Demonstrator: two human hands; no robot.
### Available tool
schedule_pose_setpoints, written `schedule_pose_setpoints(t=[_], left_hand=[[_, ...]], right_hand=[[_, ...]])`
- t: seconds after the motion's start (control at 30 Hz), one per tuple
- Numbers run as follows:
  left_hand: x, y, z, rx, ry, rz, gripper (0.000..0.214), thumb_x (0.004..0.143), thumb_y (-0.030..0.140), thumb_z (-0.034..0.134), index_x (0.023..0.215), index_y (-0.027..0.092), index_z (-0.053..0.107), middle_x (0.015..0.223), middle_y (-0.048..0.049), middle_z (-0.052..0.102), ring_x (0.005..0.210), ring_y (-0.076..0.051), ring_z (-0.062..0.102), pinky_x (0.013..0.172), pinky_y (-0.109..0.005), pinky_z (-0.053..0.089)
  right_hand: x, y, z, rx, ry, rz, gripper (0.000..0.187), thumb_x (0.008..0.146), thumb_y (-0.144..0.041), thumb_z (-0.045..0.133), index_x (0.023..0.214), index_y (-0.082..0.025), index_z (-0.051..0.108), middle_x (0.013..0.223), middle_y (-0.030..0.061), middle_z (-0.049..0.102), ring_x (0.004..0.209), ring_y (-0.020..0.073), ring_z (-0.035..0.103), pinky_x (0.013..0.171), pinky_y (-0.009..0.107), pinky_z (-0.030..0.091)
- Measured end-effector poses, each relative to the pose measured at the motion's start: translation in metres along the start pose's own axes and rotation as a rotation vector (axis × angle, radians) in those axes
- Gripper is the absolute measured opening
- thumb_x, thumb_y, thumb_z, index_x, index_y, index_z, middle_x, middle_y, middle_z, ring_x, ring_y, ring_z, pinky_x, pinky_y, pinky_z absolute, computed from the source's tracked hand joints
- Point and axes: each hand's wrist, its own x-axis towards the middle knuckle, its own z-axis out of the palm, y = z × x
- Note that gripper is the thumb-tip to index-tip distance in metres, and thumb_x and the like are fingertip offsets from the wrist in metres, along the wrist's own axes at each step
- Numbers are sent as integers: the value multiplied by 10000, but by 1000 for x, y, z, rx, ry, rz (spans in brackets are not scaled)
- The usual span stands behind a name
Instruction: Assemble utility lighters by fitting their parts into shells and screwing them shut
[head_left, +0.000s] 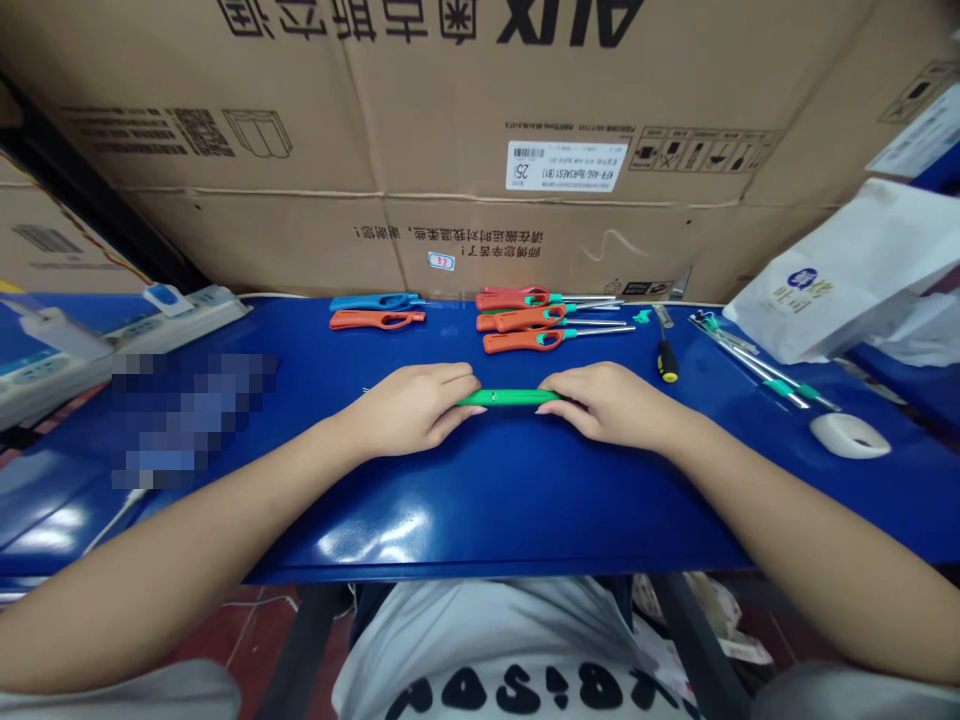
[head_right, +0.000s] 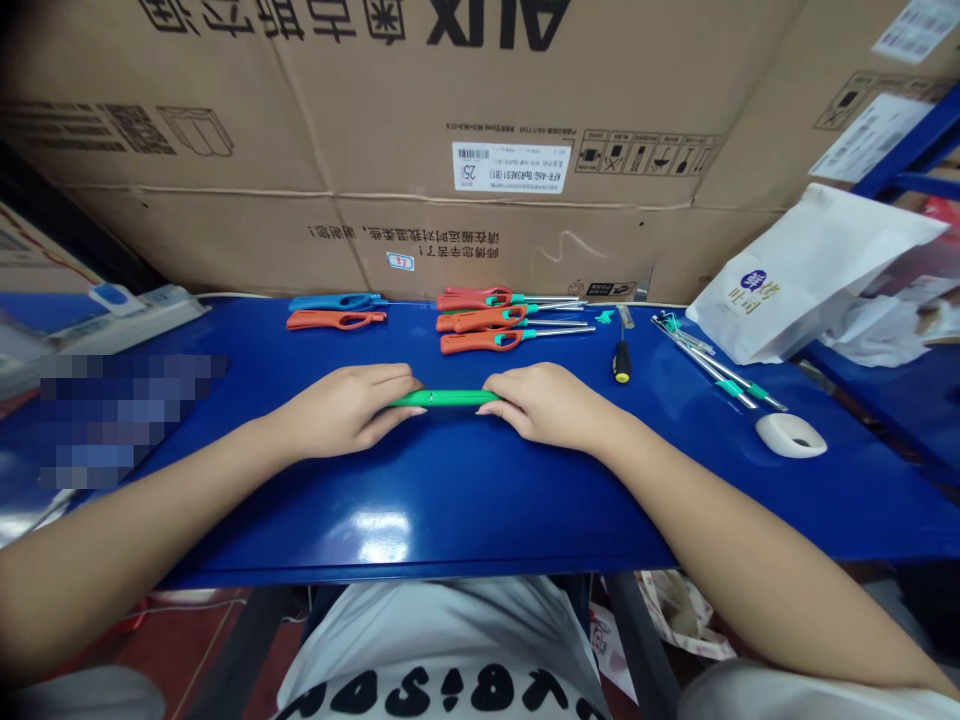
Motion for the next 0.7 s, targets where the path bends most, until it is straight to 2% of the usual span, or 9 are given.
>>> schedule_pose_setpoints(t=[0.1,0.3,0.4,0.57,0.7], left_hand=[[0,0,0,-17,12,7,299,1064,335,385,1021,152,617,902,-61,609,800,-188,591,725,-283,455],[-2,2,-4,72,84,31,299,1060,346,397,1001,154,619,869,-58,621,752,-179,578,668,-279,434],[-3,3,-5,84,141,40,282,1052,344,428,1002,152,628,870,-53,635,749,-170,585,662,-273,437],[-4,6,-5,70,248,89,232,1026,339,512,957,163,646,819,-24,642,701,-147,587,638,-257,428],[-5,8,-4,47,252,83,233,1005,338,562,889,162,659,753,-8,633,652,-133,585,608,-246,415]], right_hand=[[-1,-3,-3,-27,-5,-11,330,1038,-397,471,943,-169,688,797,64,720,686,203,653,643,308,430],[-1,-1,-4,32,133,-4,272,1015,-397,537,1055,-185,704,1032,76,772,896,220,718,754,308,476],[-2,1,-4,-23,184,17,271,996,-407,570,1040,-181,711,1020,67,780,883,228,727,733,311,471],[-5,1,-5,-128,159,-28,258,1017,-353,517,1017,-165,694,893,63,767,755,219,698,658,311,413],[-4,-4,-3,-189,100,-45,304,1043,-361,455,981,-154,669,789,60,730,670,201,648,631,308,375]])
